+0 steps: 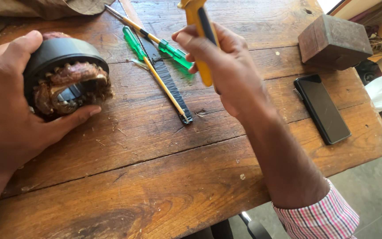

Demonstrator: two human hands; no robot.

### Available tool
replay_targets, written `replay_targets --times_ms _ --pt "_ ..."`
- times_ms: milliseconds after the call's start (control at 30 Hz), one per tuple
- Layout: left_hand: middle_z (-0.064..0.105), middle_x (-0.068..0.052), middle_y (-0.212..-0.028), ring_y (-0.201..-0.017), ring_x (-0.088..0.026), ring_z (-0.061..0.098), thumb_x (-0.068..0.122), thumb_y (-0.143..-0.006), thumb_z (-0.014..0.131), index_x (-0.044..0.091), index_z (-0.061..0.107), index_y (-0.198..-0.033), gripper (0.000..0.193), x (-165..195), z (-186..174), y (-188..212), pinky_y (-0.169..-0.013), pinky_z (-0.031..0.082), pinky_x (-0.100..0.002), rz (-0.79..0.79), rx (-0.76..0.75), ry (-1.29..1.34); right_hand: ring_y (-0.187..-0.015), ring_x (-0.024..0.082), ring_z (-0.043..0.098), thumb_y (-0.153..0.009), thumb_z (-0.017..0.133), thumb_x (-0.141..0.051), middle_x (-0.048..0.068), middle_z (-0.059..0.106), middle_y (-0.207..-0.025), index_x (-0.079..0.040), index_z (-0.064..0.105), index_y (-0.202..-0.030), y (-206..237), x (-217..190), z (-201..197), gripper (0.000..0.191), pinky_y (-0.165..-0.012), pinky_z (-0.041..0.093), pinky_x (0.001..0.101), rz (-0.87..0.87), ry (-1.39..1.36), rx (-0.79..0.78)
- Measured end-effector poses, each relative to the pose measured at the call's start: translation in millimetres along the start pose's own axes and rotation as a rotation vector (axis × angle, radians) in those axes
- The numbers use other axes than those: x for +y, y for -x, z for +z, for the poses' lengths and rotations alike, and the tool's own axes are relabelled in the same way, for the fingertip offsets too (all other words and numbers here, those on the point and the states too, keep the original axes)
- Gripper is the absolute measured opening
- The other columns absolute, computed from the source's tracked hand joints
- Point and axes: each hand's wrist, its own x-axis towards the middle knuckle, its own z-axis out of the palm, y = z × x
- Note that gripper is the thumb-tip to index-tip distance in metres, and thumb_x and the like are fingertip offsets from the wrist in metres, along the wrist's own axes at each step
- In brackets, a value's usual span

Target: The person holds an electric motor stator on a wooden workbench and uses a screwdriver to pry and scrape burnt winding material out of its slots, rotating the stator to reach different sections. Near the end they pick up pliers and continue working on the remaining winding debris.

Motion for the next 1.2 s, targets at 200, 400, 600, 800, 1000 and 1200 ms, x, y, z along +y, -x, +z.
replay_targets --times_ms 200,400,600,800,1000,1200 --pt "0.053 -0.032 -0.123 -0.101 -0.043 0.070 0.043 -0.072 0.094 0.000 0.033 -0.147 0.105 -0.9 5.9 2.8 -0.075 0.064 -0.043 -0.088 -0.023 -0.042 -0.093 0.012 0.051 -0.099 0.070 -0.032 0.001 0.050 -0.096 -0.005 0.076 -0.108 11.1 3.4 11.8 0.029 -0.079 0.052 0.0273 -0.316 0.527 0.115" --pt "0.052 -0.034 -0.127 -0.103 -0.045 0.071 0.032 -0.083 0.088 0.006 0.028 -0.153 0.096 -9.5 10.8 9.6 -0.072 0.066 -0.045 -0.186 -0.095 0.125 -0.107 0.017 0.064 -0.106 0.073 -0.031 0.008 0.057 -0.112 -0.005 0.074 -0.118 11.2 9.9 16.5 0.028 -0.084 0.068 0.0306 -0.436 0.624 0.130" --pt "0.051 -0.035 -0.125 -0.098 -0.046 0.070 0.033 -0.082 0.087 0.008 0.024 -0.152 0.097 -12.5 17.7 13.8 -0.070 0.066 -0.049 -0.239 -0.118 0.168 -0.105 0.018 0.067 -0.102 0.074 -0.029 0.010 0.059 -0.111 -0.005 0.076 -0.117 13.8 8.7 18.8 0.028 -0.083 0.067 0.0322 -0.394 0.628 0.134" --pt "0.049 -0.035 -0.129 -0.103 -0.046 0.069 0.030 -0.082 0.085 0.009 0.023 -0.151 0.095 -11.1 14.7 12.3 -0.072 0.067 -0.047 -0.233 -0.125 0.208 -0.102 0.017 0.067 -0.102 0.072 -0.029 0.011 0.059 -0.113 -0.004 0.076 -0.117 11.8 8.3 19.4 0.030 -0.081 0.066 0.0294 -0.369 0.617 0.128" --pt "0.048 -0.032 -0.129 -0.104 -0.045 0.070 0.027 -0.080 0.084 0.010 0.024 -0.151 0.095 -8.2 13.6 10.7 -0.075 0.068 -0.046 -0.305 -0.155 0.255 -0.097 0.016 0.067 -0.100 0.072 -0.030 0.011 0.058 -0.110 -0.003 0.076 -0.117 11.9 7.9 19.7 0.032 -0.076 0.065 0.0282 -0.314 0.615 0.126" --pt "0.049 -0.031 -0.130 -0.107 -0.046 0.068 0.029 -0.075 0.088 0.008 0.025 -0.150 0.100 -6.8 10.9 7.9 -0.079 0.066 -0.047 -0.296 -0.138 0.258 -0.097 0.014 0.067 -0.101 0.073 -0.031 0.010 0.059 -0.109 -0.003 0.077 -0.115 11.5 4.8 20.7 0.032 -0.078 0.064 0.0277 -0.324 0.612 0.121"
